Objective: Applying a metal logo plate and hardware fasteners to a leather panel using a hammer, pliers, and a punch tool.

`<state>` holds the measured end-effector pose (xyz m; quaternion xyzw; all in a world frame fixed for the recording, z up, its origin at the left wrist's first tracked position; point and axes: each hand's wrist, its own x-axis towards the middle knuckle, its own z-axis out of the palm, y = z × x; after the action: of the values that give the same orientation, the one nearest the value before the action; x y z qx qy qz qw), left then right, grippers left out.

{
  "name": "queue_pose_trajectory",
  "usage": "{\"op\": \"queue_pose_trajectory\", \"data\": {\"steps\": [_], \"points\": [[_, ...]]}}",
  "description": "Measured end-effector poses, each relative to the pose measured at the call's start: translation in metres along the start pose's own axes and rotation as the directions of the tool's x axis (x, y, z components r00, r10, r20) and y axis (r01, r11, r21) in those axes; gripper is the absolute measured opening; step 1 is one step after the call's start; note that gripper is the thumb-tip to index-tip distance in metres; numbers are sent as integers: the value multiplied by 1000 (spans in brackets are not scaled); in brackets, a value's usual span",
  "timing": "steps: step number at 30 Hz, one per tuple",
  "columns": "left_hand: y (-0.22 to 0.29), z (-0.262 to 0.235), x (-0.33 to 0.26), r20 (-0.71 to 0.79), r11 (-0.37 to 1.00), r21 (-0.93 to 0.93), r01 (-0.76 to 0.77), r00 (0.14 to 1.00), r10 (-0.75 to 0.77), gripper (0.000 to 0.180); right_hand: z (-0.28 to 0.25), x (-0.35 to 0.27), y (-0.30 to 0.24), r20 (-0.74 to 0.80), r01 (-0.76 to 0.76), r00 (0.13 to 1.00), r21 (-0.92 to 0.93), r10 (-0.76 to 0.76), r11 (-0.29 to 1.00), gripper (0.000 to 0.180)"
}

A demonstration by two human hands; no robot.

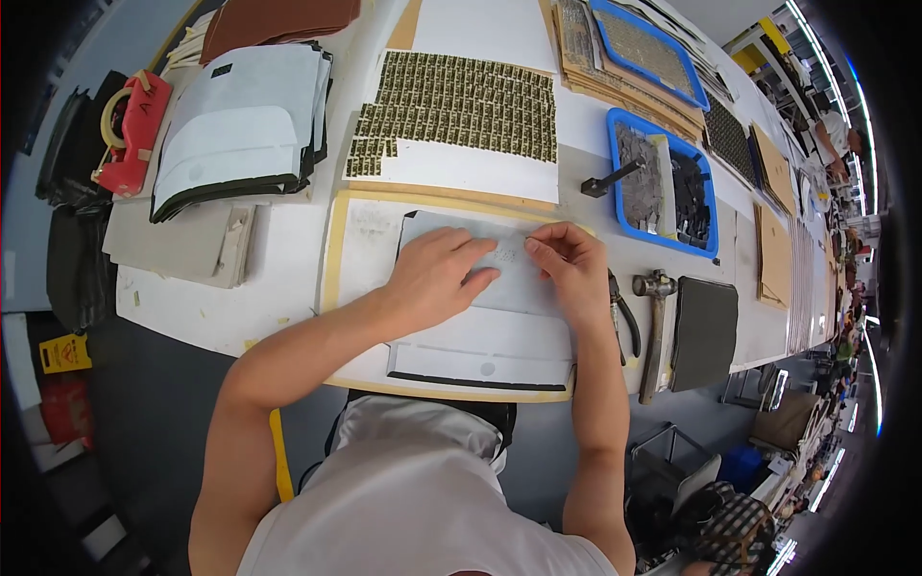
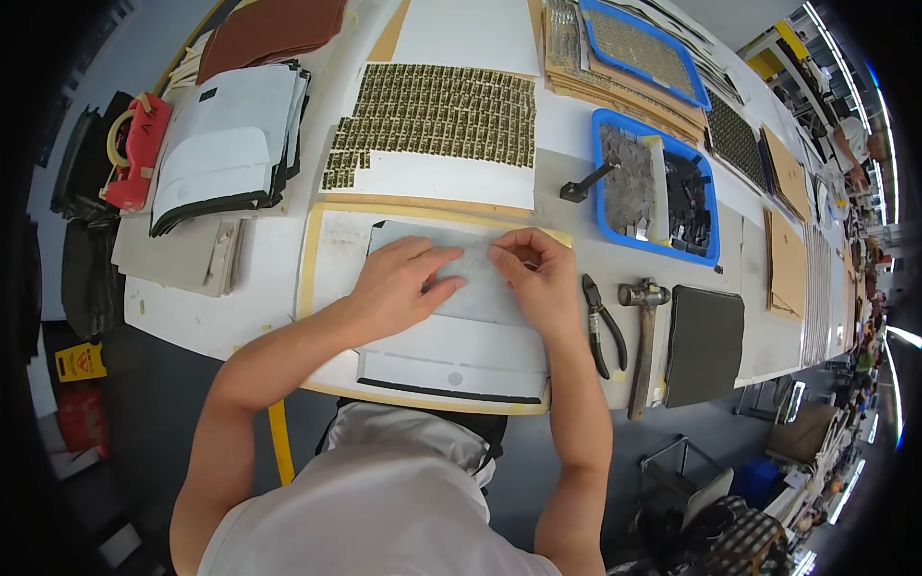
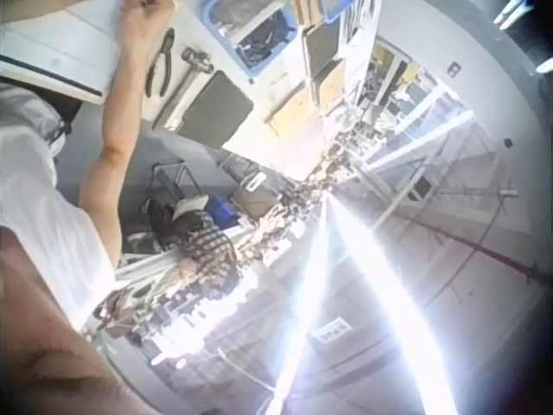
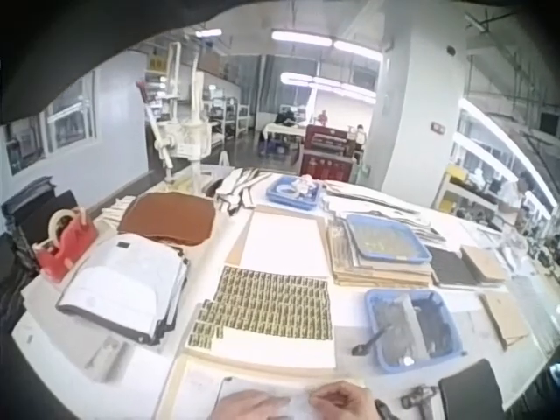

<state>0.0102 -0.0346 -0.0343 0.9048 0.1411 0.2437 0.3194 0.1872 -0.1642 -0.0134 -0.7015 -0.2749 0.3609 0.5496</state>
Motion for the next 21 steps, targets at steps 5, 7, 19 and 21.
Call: {"op": "queue_pose_trajectory", "data": {"steps": [5,7,19,21], "points": [[-1,0,0,-7,1000,-6,-20,1000,20,30,3,1,-1,-40,-44,998,7,44,999,9],[0,-2,0,-8,1000,-5,-14,1000,14,30,4,1,-1,-35,-52,998,5,52,999,9],[-1,0,1,0,1000,4,13,1000,-13,29,3,5,-7,-109,-64,992,49,69,997,9],[-1,0,1,-27,1000,-6,-6,1000,6,30,5,3,-5,-101,-64,993,-4,63,998,10]]}}
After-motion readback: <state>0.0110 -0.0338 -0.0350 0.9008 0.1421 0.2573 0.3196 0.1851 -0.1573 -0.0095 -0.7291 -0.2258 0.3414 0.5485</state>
